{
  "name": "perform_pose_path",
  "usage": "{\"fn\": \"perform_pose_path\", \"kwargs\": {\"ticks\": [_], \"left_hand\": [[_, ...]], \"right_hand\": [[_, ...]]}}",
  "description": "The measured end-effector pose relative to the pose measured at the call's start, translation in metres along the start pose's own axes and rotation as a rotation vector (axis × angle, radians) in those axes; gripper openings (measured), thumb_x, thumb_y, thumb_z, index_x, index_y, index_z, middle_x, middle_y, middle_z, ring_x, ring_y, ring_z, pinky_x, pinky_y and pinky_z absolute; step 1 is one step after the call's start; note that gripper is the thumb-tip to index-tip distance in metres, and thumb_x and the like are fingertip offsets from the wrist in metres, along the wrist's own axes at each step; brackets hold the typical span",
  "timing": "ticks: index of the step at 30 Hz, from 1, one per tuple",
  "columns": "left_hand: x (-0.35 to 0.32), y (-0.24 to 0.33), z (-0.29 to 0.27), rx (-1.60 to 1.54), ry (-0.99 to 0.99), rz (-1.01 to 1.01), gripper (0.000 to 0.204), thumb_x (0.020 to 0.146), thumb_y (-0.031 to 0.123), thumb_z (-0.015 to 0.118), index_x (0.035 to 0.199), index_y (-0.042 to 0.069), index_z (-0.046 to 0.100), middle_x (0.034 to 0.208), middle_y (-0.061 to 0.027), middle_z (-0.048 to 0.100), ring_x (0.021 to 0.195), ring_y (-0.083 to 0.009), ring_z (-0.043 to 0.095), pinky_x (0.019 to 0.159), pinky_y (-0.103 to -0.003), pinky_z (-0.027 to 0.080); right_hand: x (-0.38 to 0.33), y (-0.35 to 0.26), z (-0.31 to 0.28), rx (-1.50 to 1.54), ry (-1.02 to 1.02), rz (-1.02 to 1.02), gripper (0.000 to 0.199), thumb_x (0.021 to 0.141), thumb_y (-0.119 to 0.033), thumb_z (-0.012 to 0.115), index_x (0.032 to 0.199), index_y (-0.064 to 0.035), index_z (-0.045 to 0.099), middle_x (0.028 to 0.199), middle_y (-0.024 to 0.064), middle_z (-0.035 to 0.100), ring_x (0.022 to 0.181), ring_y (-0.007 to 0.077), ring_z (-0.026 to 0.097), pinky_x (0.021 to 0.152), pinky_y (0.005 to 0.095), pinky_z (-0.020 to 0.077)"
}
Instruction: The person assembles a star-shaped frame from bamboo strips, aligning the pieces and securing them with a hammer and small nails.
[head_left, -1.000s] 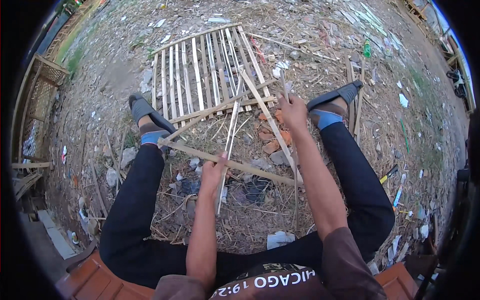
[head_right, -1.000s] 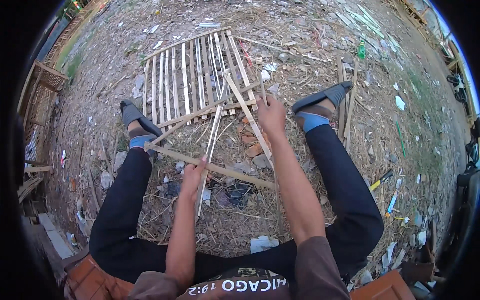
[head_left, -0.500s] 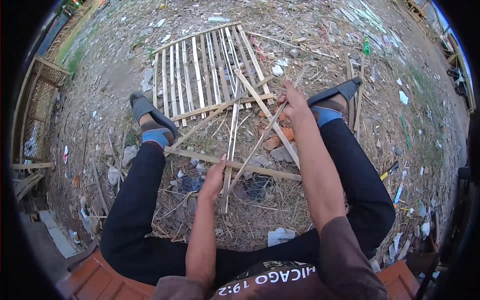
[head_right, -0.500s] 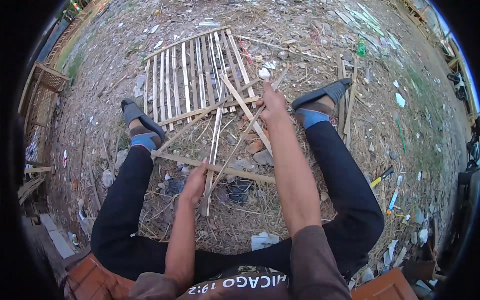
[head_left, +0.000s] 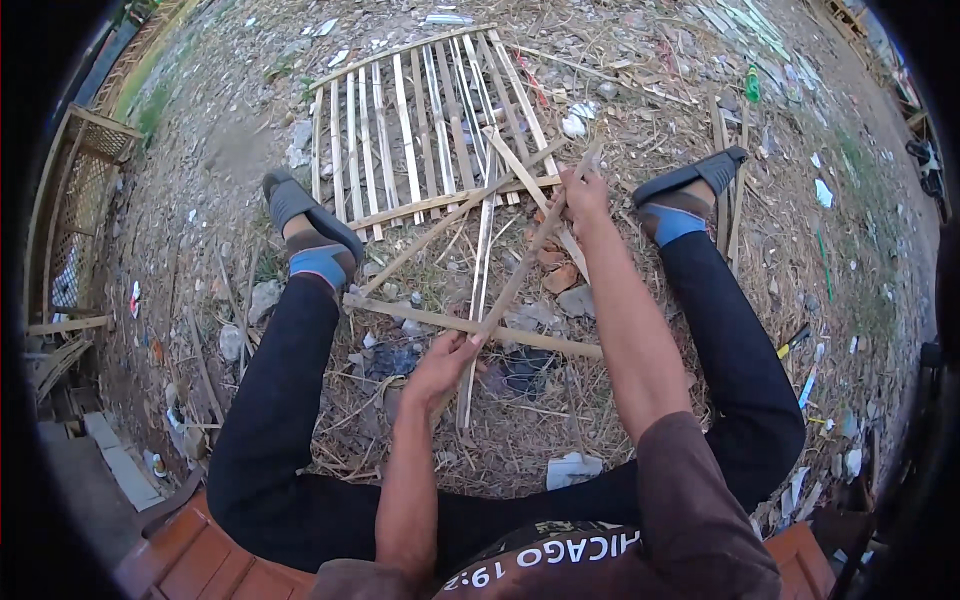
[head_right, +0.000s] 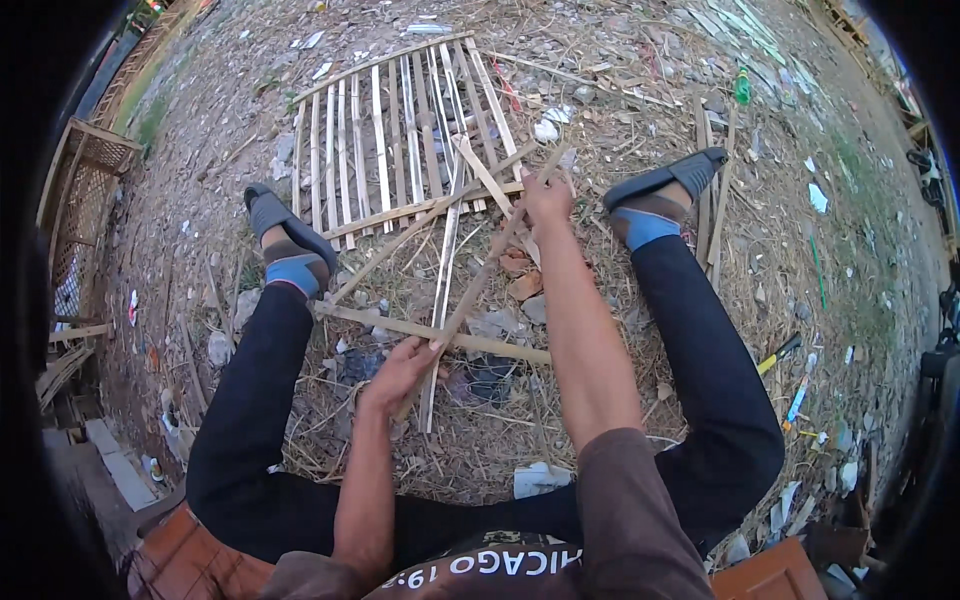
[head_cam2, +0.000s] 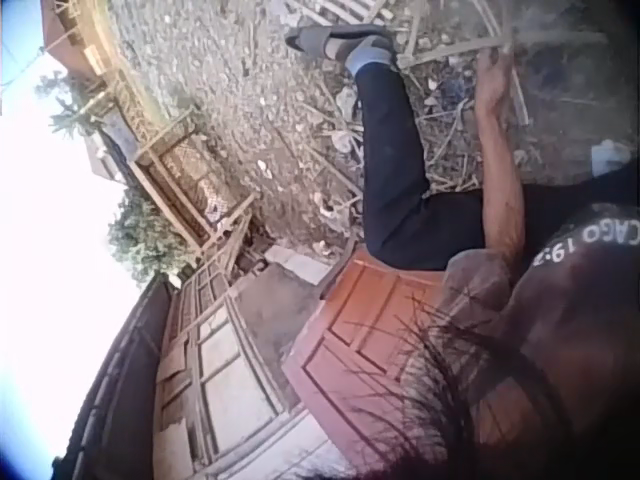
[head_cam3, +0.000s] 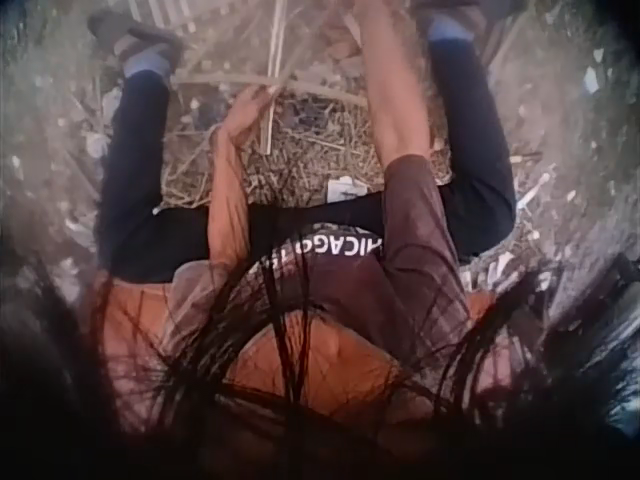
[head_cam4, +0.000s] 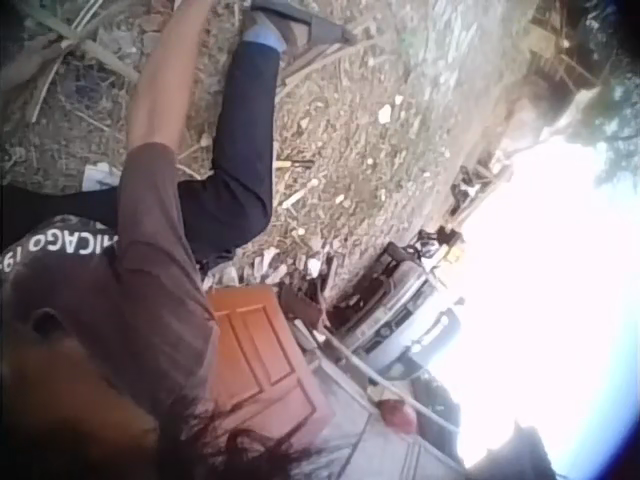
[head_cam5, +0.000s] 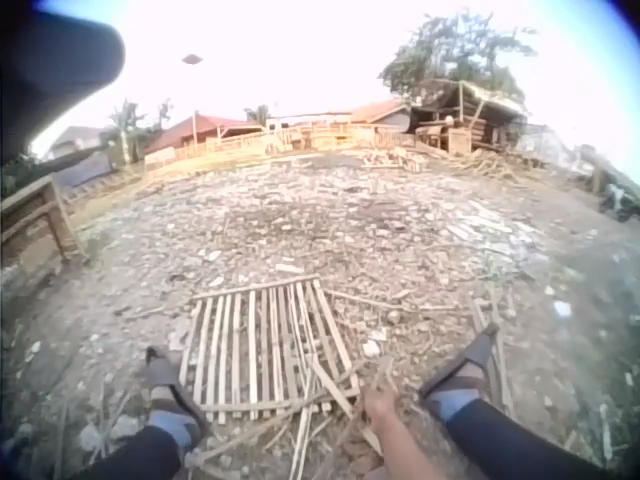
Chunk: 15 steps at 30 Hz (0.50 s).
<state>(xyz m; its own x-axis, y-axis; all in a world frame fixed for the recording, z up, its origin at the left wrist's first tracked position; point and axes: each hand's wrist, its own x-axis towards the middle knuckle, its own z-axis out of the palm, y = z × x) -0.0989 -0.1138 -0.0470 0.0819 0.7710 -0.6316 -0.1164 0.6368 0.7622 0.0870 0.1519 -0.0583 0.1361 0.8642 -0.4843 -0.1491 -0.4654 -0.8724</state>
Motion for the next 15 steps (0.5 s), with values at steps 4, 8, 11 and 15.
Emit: {"fn": "perform_pose_path", "kwargs": {"ticks": [4, 8, 11, 15], "left_hand": [[0.001, 0.001, 0.001, 0.010, 0.004, -0.071, 0.037, 0.097, 0.026, 0.053, 0.122, -0.001, 0.051, 0.103, -0.0081, 0.061, 0.076, -0.0175, 0.064, 0.075, -0.031, 0.050], [-0.001, 0.007, 0.005, -0.045, 0.023, -0.105, 0.042, 0.097, 0.032, 0.051, 0.123, 0.000, 0.050, 0.106, -0.0084, 0.061, 0.078, -0.0190, 0.065, 0.076, -0.034, 0.051], [-0.004, 0.014, 0.004, -0.110, 0.013, -0.153, 0.044, 0.099, 0.036, 0.046, 0.124, 0.001, 0.050, 0.108, -0.0094, 0.062, 0.087, -0.0209, 0.065, 0.080, -0.037, 0.052], [0.001, 0.002, -0.005, -0.106, 0.031, -0.154, 0.045, 0.099, 0.039, 0.043, 0.124, 0.002, 0.051, 0.110, -0.0095, 0.062, 0.095, -0.0219, 0.064, 0.082, -0.037, 0.053]], "right_hand": [[-0.010, 0.004, 0.008, -0.077, -0.160, 0.027, 0.024, 0.096, -0.017, 0.051, 0.108, 0.0031, 0.050, 0.079, 0.0120, 0.062, 0.061, 0.0211, 0.062, 0.055, 0.0356, 0.0549], [-0.029, 0.020, 0.019, -0.123, -0.201, -0.074, 0.023, 0.096, -0.017, 0.049, 0.109, 0.0028, 0.049, 0.080, 0.0120, 0.064, 0.062, 0.0205, 0.063, 0.056, 0.0330, 0.0534], [-0.053, 0.025, 0.025, -0.044, -0.192, -0.078, 0.023, 0.096, -0.018, 0.050, 0.105, 0.0036, 0.050, 0.079, 0.0123, 0.064, 0.062, 0.0189, 0.063, 0.055, 0.0308, 0.0506], [-0.068, 0.036, 0.031, -0.071, -0.226, 0.016, 0.024, 0.095, -0.020, 0.054, 0.099, 0.0031, 0.053, 0.077, 0.0116, 0.064, 0.059, 0.0178, 0.062, 0.053, 0.0298, 0.0497]]}}
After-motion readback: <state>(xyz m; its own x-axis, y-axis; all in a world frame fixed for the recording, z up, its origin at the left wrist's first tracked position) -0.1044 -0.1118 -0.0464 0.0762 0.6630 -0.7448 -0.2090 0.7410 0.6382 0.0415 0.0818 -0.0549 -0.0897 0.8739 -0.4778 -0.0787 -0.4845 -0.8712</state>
